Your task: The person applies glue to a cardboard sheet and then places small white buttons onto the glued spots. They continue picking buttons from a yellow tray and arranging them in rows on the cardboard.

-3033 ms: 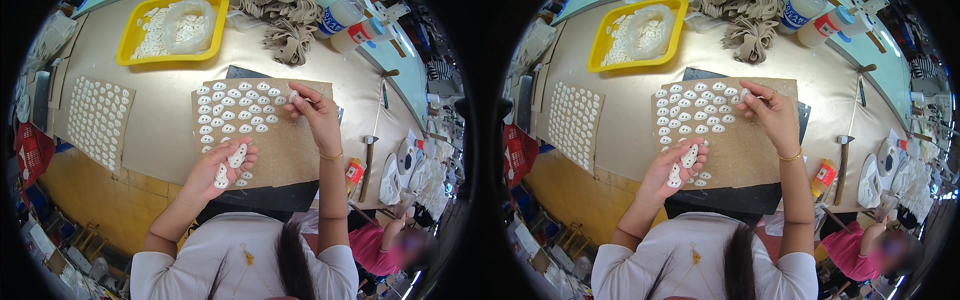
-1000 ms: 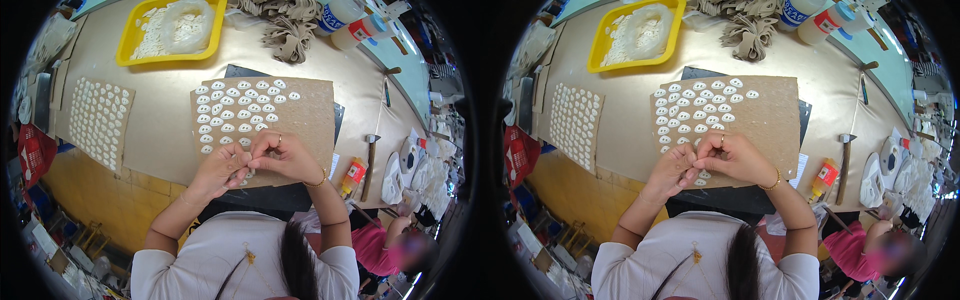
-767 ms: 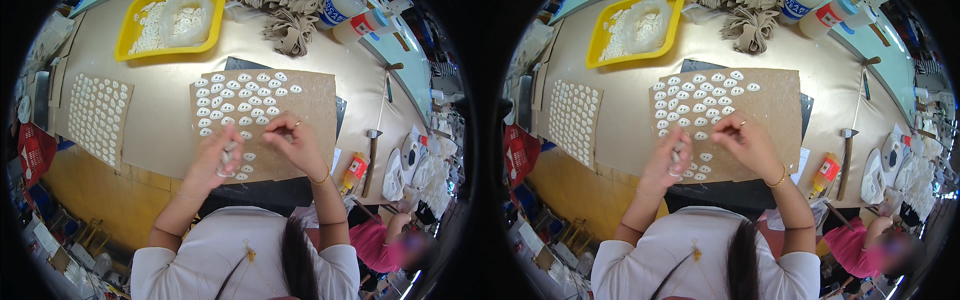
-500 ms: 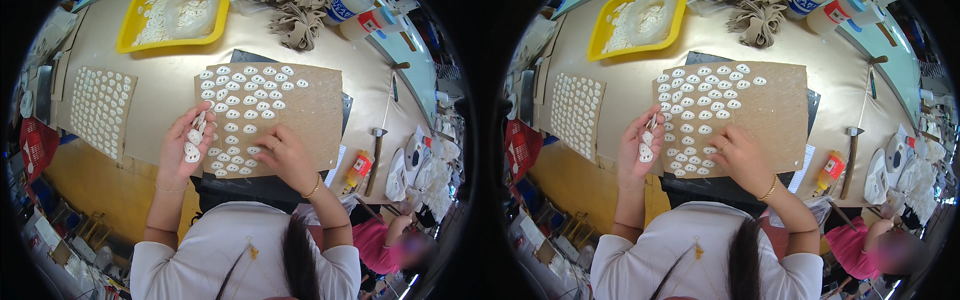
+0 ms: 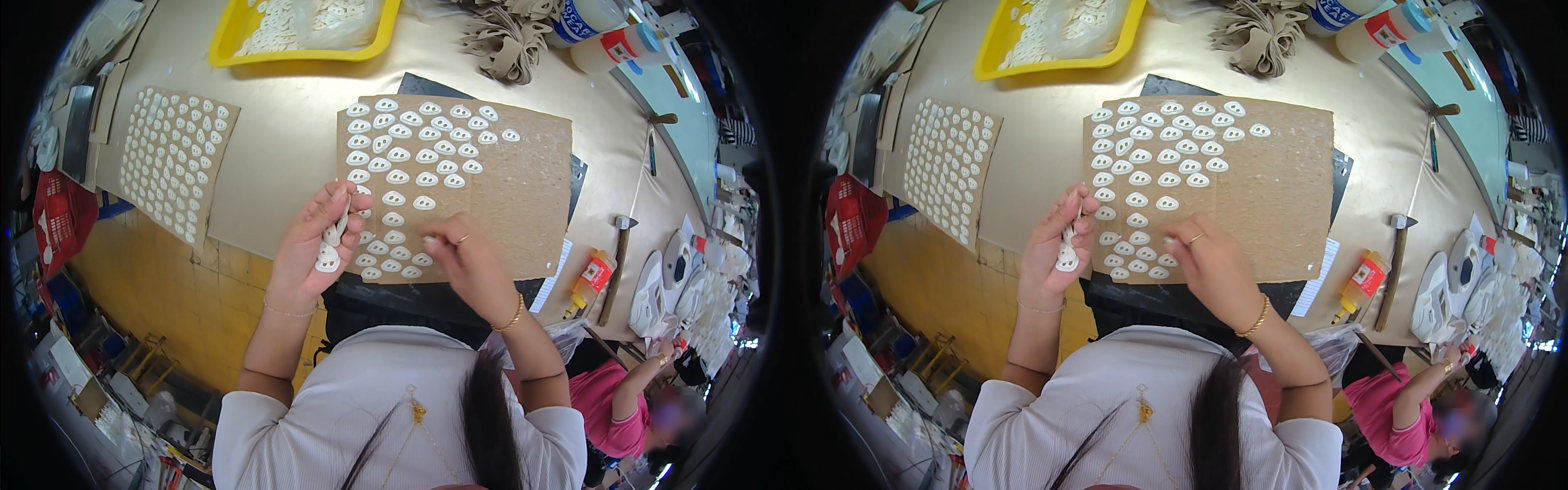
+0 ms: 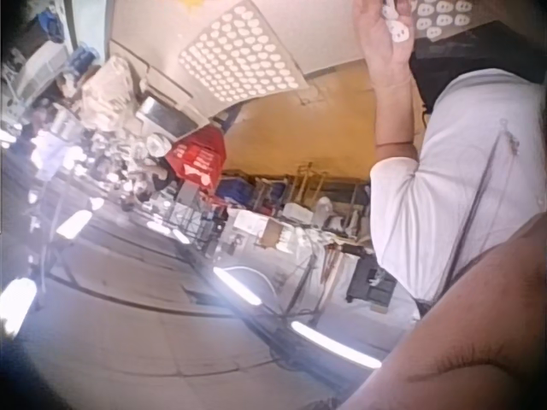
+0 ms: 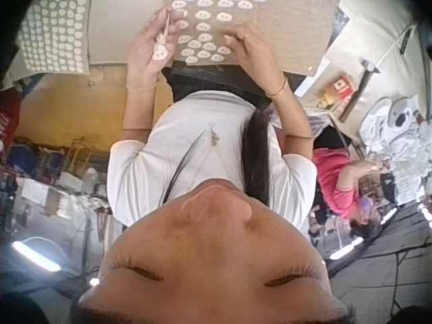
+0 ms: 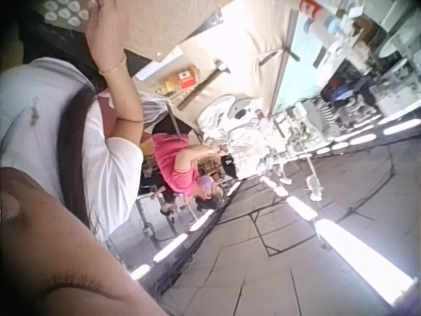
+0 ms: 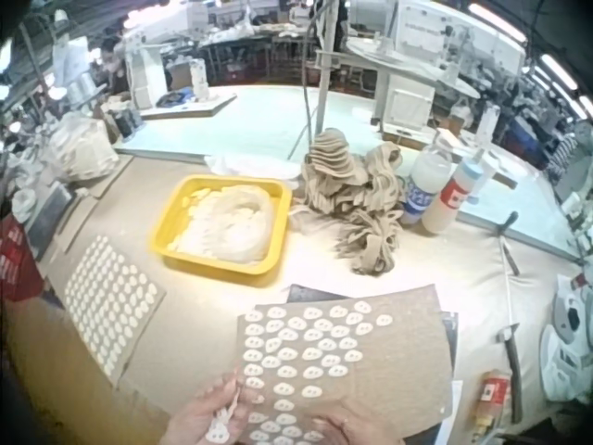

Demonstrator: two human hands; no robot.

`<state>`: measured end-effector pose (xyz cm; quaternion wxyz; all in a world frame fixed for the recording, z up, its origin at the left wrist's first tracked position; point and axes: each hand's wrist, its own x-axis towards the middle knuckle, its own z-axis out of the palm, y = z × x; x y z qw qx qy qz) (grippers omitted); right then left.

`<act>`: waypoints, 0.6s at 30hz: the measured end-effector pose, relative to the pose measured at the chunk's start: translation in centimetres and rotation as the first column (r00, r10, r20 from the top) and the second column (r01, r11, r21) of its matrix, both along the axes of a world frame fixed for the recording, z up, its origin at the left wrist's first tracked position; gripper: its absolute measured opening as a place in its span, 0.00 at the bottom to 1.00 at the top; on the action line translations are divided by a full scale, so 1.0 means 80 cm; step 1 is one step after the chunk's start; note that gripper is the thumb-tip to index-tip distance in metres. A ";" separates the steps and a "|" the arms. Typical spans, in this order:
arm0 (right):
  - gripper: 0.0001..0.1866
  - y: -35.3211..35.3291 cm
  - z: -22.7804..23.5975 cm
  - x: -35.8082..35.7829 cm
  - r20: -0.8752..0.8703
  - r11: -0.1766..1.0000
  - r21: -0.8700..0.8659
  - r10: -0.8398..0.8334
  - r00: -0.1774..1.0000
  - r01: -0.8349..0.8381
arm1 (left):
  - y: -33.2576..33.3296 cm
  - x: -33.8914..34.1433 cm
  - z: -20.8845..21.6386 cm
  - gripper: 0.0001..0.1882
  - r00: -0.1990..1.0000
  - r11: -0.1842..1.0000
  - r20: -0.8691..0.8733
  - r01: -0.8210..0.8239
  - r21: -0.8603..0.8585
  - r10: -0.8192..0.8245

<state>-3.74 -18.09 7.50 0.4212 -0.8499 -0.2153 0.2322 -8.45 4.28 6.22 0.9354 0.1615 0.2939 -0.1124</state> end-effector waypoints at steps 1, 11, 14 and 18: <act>0.10 0.001 0.005 0.001 -0.014 0.996 0.043 -0.072 0.997 0.072 | 0.001 -0.003 -0.001 0.11 1.000 1.000 -0.003 0.006 -0.020 -0.006; 0.07 -0.013 -0.030 0.026 -0.457 0.832 0.151 -0.420 0.784 0.534 | -0.013 -0.010 -0.001 0.18 0.989 0.970 0.050 0.126 0.208 -0.139; 0.07 -0.005 -0.027 0.038 -0.536 0.788 0.194 -0.414 0.736 0.585 | -0.015 -0.010 0.001 0.16 0.985 0.962 0.059 0.147 0.232 -0.165; 0.06 0.009 -0.020 0.038 -0.420 0.853 0.076 -0.442 0.792 0.516 | -0.018 -0.009 0.000 0.12 0.985 0.952 0.055 0.143 0.270 -0.163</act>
